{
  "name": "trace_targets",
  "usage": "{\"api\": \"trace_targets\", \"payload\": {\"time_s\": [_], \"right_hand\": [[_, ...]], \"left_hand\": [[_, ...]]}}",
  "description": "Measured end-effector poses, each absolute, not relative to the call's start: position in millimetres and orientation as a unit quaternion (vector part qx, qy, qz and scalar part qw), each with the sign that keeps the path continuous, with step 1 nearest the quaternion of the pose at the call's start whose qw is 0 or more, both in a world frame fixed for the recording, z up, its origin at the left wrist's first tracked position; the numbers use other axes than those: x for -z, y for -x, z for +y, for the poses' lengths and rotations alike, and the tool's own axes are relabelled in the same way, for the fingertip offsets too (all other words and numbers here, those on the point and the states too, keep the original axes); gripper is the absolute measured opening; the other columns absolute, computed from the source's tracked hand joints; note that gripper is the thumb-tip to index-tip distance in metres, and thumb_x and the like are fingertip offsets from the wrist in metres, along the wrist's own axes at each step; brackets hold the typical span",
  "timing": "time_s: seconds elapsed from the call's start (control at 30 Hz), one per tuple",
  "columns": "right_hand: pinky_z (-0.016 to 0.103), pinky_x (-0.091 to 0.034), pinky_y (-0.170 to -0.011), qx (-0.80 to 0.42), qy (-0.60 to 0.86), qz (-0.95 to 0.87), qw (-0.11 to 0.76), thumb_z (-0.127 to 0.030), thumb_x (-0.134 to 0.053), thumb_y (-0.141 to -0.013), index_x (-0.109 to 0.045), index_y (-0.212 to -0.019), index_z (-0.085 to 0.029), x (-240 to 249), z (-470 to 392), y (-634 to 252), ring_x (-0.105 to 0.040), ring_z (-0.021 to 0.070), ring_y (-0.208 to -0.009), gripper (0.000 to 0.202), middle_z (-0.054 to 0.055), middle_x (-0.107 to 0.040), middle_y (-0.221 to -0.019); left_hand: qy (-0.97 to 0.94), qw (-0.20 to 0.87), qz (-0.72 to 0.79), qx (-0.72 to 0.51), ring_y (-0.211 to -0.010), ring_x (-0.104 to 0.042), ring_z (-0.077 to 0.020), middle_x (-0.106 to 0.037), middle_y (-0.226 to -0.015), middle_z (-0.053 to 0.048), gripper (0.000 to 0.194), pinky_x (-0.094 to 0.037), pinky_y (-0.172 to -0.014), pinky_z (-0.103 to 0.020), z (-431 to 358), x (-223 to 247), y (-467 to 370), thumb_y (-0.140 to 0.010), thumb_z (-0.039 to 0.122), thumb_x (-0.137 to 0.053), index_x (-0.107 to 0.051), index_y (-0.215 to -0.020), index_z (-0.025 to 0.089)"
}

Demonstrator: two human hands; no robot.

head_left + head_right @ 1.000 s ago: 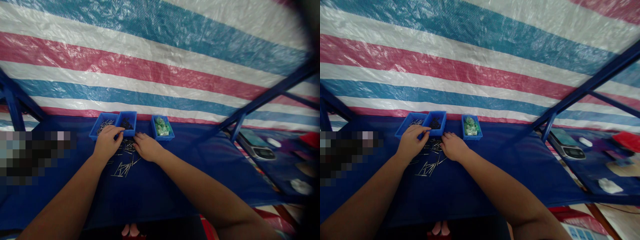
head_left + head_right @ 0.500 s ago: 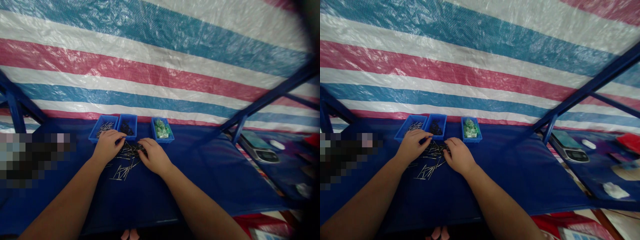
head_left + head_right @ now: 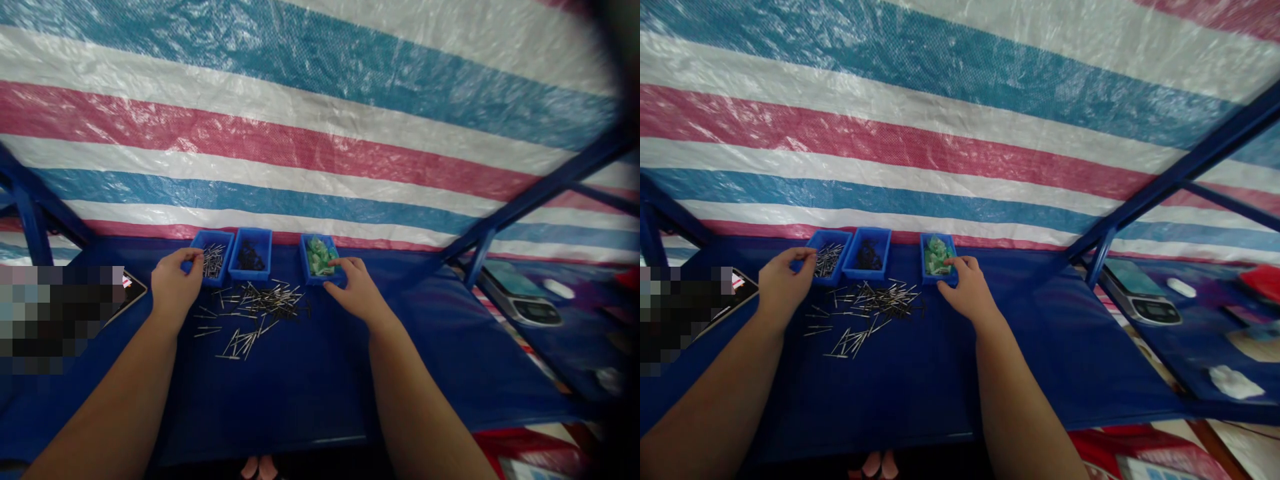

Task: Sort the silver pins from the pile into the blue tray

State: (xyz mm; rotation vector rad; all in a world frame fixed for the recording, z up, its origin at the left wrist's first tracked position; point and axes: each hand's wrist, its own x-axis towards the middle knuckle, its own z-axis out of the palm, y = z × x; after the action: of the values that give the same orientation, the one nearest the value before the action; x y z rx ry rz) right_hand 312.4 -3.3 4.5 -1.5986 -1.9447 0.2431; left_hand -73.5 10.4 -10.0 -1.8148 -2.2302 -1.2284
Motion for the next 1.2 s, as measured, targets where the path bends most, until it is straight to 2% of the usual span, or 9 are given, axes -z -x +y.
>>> {"api": "trace_targets", "payload": {"time_s": [0.17,0.33,0.53,0.93,1.2], "right_hand": [[0.045,-0.052,-0.102,-0.125,0.590,-0.732,0.317,-0.021,-0.066,-0.079,-0.070,-0.107,-0.021,4,2,-314,-0.062,0.0251,-0.109,0.028,0.010,-0.055,-0.120],[0.046,-0.048,-0.107,-0.097,0.564,-0.747,0.339,-0.022,-0.066,-0.085,-0.071,-0.098,-0.021,11,6,-302,-0.061,0.0254,-0.114,0.015,0.010,-0.057,-0.118],[0.043,-0.051,-0.104,-0.084,0.551,-0.750,0.355,-0.020,-0.067,-0.087,-0.073,-0.102,-0.022,15,2,-282,-0.062,0.0246,-0.110,0.016,0.010,-0.057,-0.116],[0.042,-0.049,-0.106,-0.103,0.550,-0.768,0.313,-0.019,-0.063,-0.087,-0.073,-0.103,-0.021,7,-4,-270,-0.061,0.0242,-0.115,0.019,0.011,-0.056,-0.123],[0.041,-0.049,-0.106,-0.100,0.545,-0.772,0.311,-0.018,-0.061,-0.087,-0.072,-0.103,-0.020,6,-4,-273,-0.061,0.0237,-0.115,0.019,0.011,-0.055,-0.124]], "left_hand": [[0.608,-0.001,-0.690,0.392,-0.073,-0.066,-0.0199,-0.077,-0.097,-0.004,0.026,-0.049,-0.075,-0.032,14,19,68,-0.090,0.038,-0.059,-0.077,-0.102,0.022],[0.638,-0.007,-0.666,0.386,-0.084,-0.070,-0.0225,-0.078,-0.098,-0.004,0.026,-0.051,-0.079,-0.032,16,22,64,-0.091,0.037,-0.058,-0.077,-0.103,0.023],[0.646,-0.019,-0.654,0.393,-0.087,-0.072,-0.0228,-0.078,-0.100,-0.004,0.025,-0.052,-0.080,-0.032,16,24,59,-0.091,0.036,-0.058,-0.077,-0.103,0.023],[0.660,-0.045,-0.637,0.395,-0.094,-0.072,-0.0232,-0.078,-0.101,-0.005,0.025,-0.053,-0.089,-0.033,13,22,41,-0.091,0.034,-0.057,-0.077,-0.102,0.022],[0.671,-0.048,-0.622,0.401,-0.096,-0.073,-0.0240,-0.078,-0.101,-0.006,0.024,-0.054,-0.088,-0.035,8,20,36,-0.091,0.033,-0.058,-0.076,-0.101,0.021]]}}
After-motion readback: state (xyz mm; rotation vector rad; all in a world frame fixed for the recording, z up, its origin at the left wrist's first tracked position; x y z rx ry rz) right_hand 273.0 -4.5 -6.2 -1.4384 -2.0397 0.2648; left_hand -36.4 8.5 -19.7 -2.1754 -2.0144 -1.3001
